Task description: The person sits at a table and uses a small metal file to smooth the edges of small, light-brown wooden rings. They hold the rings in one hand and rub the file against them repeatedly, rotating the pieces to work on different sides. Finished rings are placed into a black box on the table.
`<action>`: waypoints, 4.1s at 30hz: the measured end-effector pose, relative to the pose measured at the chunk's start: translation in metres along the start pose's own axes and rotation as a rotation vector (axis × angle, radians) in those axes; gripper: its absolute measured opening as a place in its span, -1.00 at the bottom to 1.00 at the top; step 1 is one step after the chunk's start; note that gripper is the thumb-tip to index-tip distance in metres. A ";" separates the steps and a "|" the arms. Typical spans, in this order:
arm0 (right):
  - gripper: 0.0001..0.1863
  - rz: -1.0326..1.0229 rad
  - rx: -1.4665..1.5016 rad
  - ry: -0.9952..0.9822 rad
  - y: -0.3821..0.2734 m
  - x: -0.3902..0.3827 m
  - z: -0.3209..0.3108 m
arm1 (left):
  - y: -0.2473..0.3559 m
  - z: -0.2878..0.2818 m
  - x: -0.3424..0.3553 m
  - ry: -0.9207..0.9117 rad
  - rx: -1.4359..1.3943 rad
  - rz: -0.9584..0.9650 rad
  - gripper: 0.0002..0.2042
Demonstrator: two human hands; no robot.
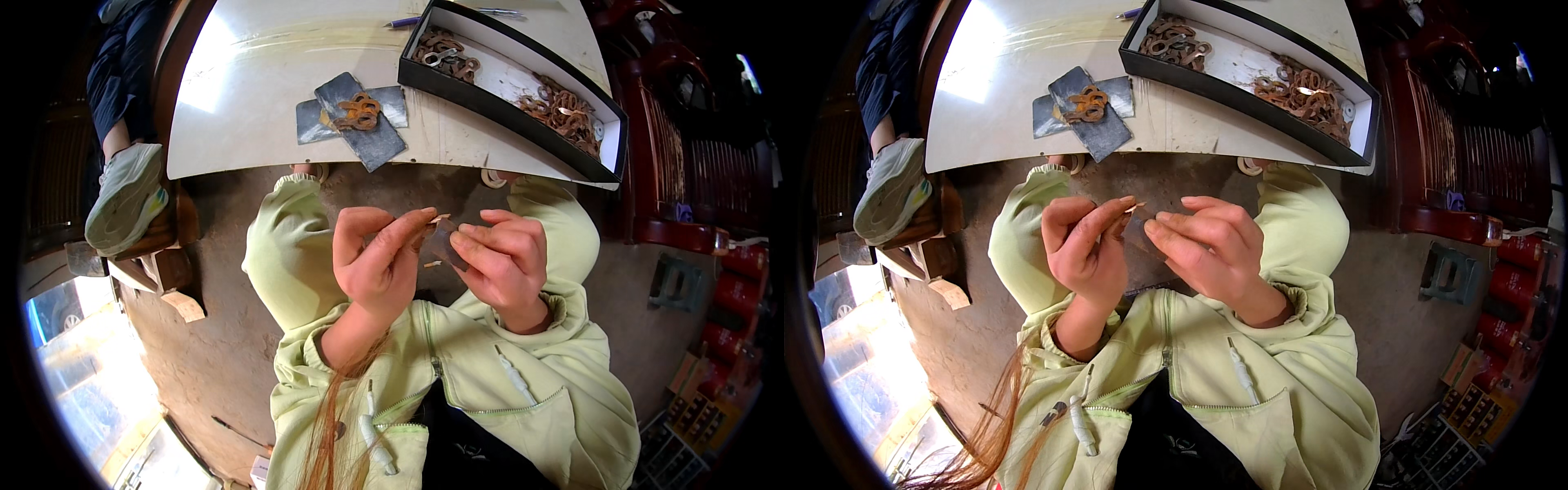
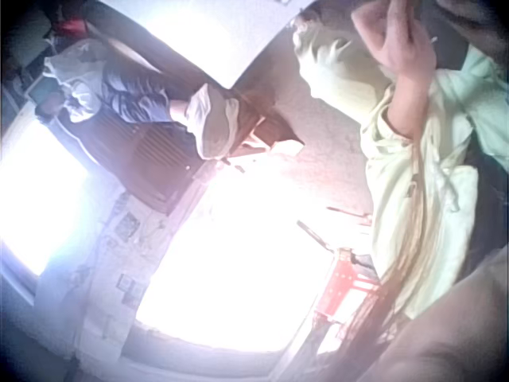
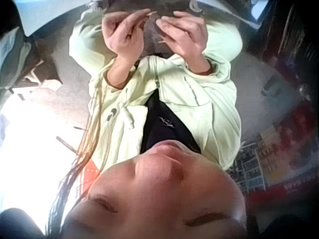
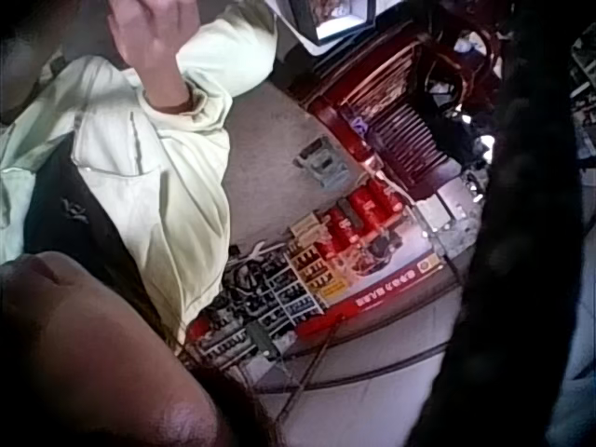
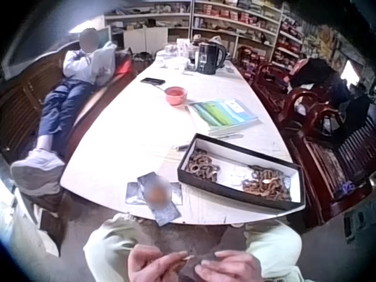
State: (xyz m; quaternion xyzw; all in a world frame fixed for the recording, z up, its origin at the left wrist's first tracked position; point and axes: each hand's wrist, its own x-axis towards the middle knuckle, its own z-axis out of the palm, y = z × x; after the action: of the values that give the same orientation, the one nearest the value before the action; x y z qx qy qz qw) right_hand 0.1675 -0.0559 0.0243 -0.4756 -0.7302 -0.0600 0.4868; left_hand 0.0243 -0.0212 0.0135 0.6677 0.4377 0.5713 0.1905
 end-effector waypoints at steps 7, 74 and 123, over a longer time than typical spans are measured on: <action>-0.59 0.038 0.054 0.005 0.000 -0.001 0.002 | -0.002 -0.001 -0.001 0.006 0.019 0.109 -0.62; -0.96 1.372 1.437 0.277 0.002 0.012 0.019 | -0.008 0.017 -0.005 0.015 -0.022 0.038 -0.75; -0.87 1.223 1.302 0.301 0.001 0.004 0.025 | -0.007 0.012 -0.006 -0.093 -0.197 0.082 -0.77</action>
State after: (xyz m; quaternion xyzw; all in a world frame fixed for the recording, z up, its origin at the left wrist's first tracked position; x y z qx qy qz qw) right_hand 0.1515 -0.0389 0.0139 -0.3983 -0.1681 0.5723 0.6968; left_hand 0.0334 -0.0192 0.0012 0.6890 0.3424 0.5871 0.2518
